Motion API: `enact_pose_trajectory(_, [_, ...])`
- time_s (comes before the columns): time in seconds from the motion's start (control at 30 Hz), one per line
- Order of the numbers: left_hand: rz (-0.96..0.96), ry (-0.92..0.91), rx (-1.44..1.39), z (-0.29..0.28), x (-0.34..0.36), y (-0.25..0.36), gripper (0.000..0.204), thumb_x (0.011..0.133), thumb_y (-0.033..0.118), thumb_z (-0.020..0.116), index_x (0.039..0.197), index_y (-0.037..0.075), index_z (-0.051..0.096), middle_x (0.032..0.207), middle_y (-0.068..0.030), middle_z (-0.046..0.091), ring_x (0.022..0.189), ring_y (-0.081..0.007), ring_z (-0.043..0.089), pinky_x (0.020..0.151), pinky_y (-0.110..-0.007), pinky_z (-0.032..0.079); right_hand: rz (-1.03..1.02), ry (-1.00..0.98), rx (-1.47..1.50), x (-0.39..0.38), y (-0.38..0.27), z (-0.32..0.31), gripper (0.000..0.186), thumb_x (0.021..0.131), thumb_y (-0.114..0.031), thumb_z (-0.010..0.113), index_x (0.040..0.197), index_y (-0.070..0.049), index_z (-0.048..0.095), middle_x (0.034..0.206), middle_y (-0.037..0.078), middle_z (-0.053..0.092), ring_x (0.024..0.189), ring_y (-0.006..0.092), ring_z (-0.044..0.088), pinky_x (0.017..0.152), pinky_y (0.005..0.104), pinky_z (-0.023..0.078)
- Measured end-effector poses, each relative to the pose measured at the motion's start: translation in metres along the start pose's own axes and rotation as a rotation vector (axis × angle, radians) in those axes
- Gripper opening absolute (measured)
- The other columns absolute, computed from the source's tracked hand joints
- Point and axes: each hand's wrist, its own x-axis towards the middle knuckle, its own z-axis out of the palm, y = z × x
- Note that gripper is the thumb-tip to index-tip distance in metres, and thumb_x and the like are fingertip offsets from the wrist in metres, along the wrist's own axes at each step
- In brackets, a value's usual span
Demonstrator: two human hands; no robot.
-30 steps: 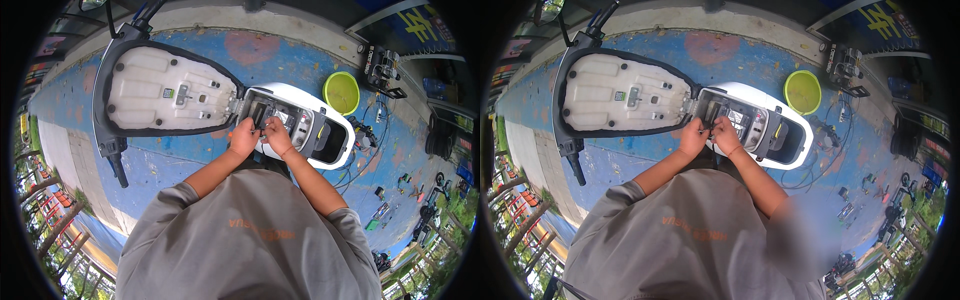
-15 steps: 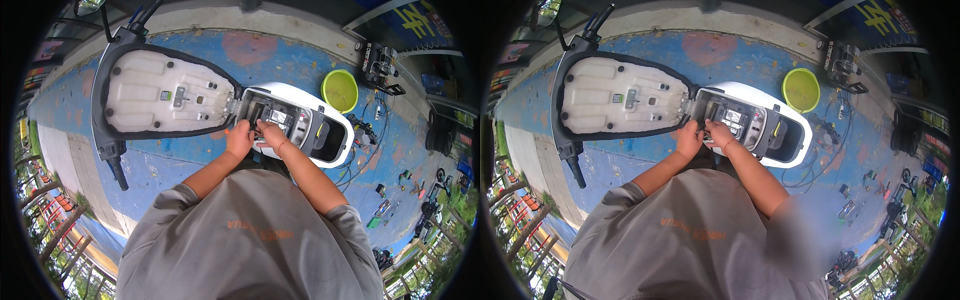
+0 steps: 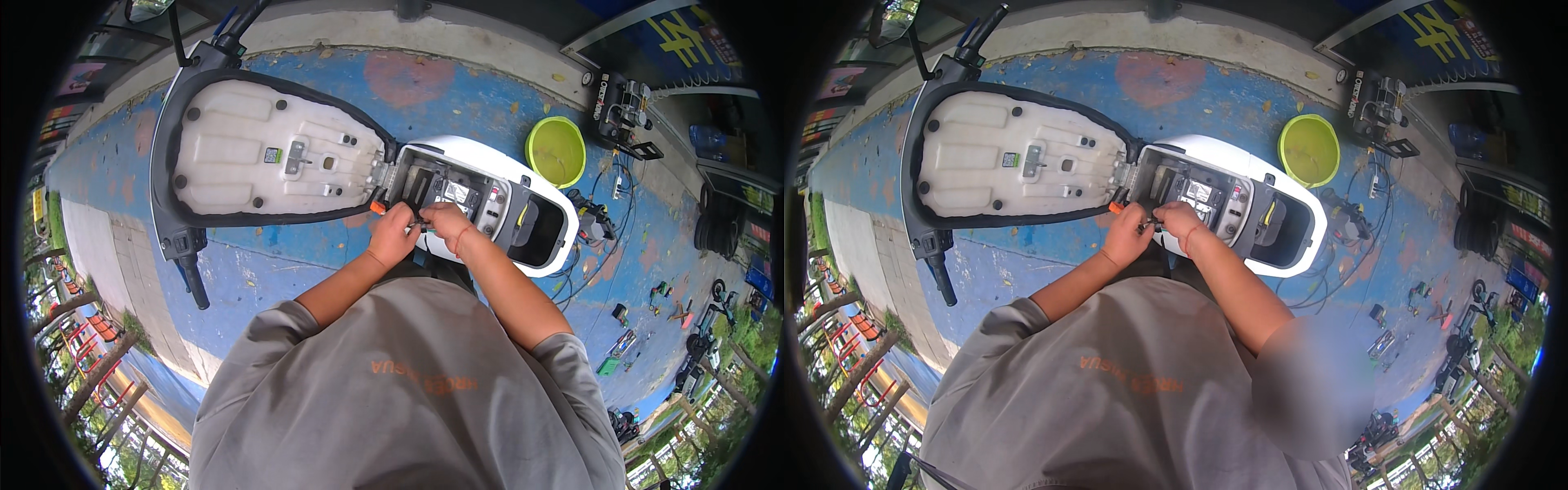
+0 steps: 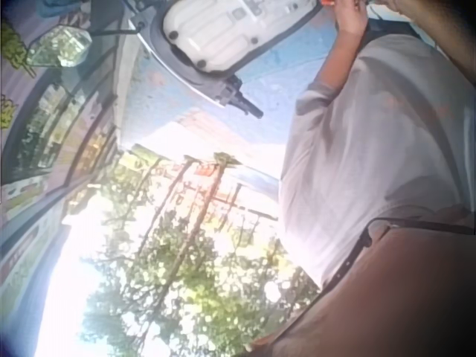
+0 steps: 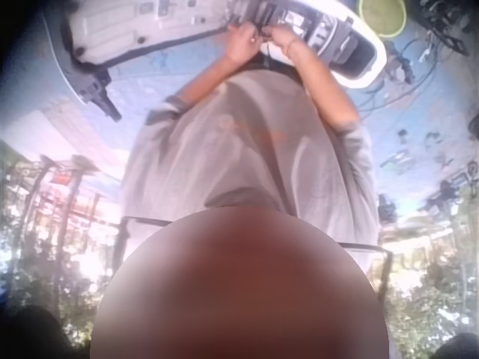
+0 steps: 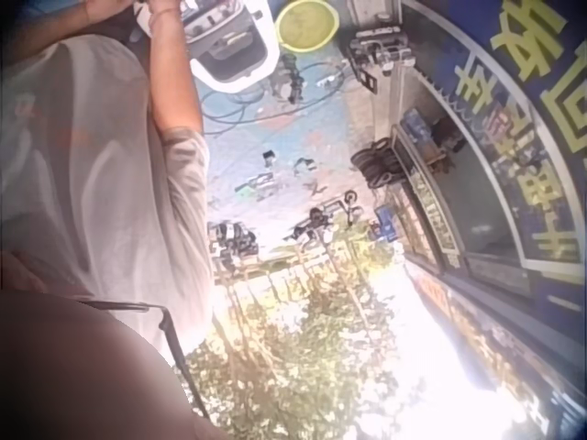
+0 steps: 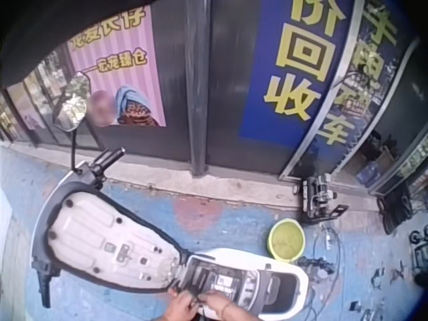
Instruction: The person opens the seat of a white electric scooter and connects an orange electrical connector inside the battery compartment. They then close the seat, start the scooter, and test the throttle and dashboard display before closing the seat again.
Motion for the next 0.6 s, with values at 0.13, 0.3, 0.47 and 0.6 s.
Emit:
enact_pose_trajectory(0.13, [-0.024, 0.057, -0.117, -0.001, 0.001, 0.004, 0.025, 0.088, 0.0, 0.079, 0.095, 0.002, 0.056, 0.094, -0.0167, 0.059, 0.089, -0.0427, 0.064, 0.076, -0.049, 0.053, -0.213, 0.015, 0.236, 0.002, 0.015, 0.004, 0.006, 0.106, -0.014, 0.075, 0.106, -0.007, 0.075, 0.1, 0.0, 0.072, 0.094, 0.014, 0.064, 0.087, 0.0318, 0.049])
enact_pose_trajectory(0.3, [-0.071, 0.016, -0.211, -0.002, -0.005, -0.005, 0.019, 0.092, -0.005, 0.076, 0.095, 0.001, 0.058, 0.098, -0.0142, 0.067, 0.091, -0.03, 0.071, 0.082, -0.038, 0.057, -0.297, -0.1, 0.342, 0.004, 0.028, -0.005, 0.005, 0.107, -0.009, 0.073, 0.111, -0.006, 0.073, 0.104, 0.002, 0.073, 0.097, 0.0134, 0.066, 0.093, 0.0297, 0.052])
enact_pose_trajectory(0.47, [-0.243, 0.004, -0.366, 0.001, -0.009, -0.005, 0.015, 0.095, -0.004, 0.077, 0.096, 0.0, 0.062, 0.101, -0.0114, 0.071, 0.095, -0.0203, 0.074, 0.088, -0.033, 0.059, -0.288, -0.118, 0.452, -0.016, 0.009, -0.002, 0.011, 0.105, -0.006, 0.074, 0.116, -0.006, 0.071, 0.107, 0.002, 0.074, 0.105, 0.0155, 0.071, 0.097, 0.0302, 0.054])
enact_pose_trajectory(0.6, [-0.292, -0.025, -0.377, -0.004, -0.002, 0.001, 0.015, 0.095, -0.004, 0.078, 0.096, -0.001, 0.064, 0.097, -0.0099, 0.072, 0.093, -0.017, 0.074, 0.087, -0.031, 0.059, -0.21, -0.094, 0.425, -0.04, -0.009, -0.001, 0.024, 0.102, 0.001, 0.075, 0.125, -0.005, 0.071, 0.109, 0.005, 0.075, 0.105, 0.0174, 0.073, 0.098, 0.0324, 0.056])
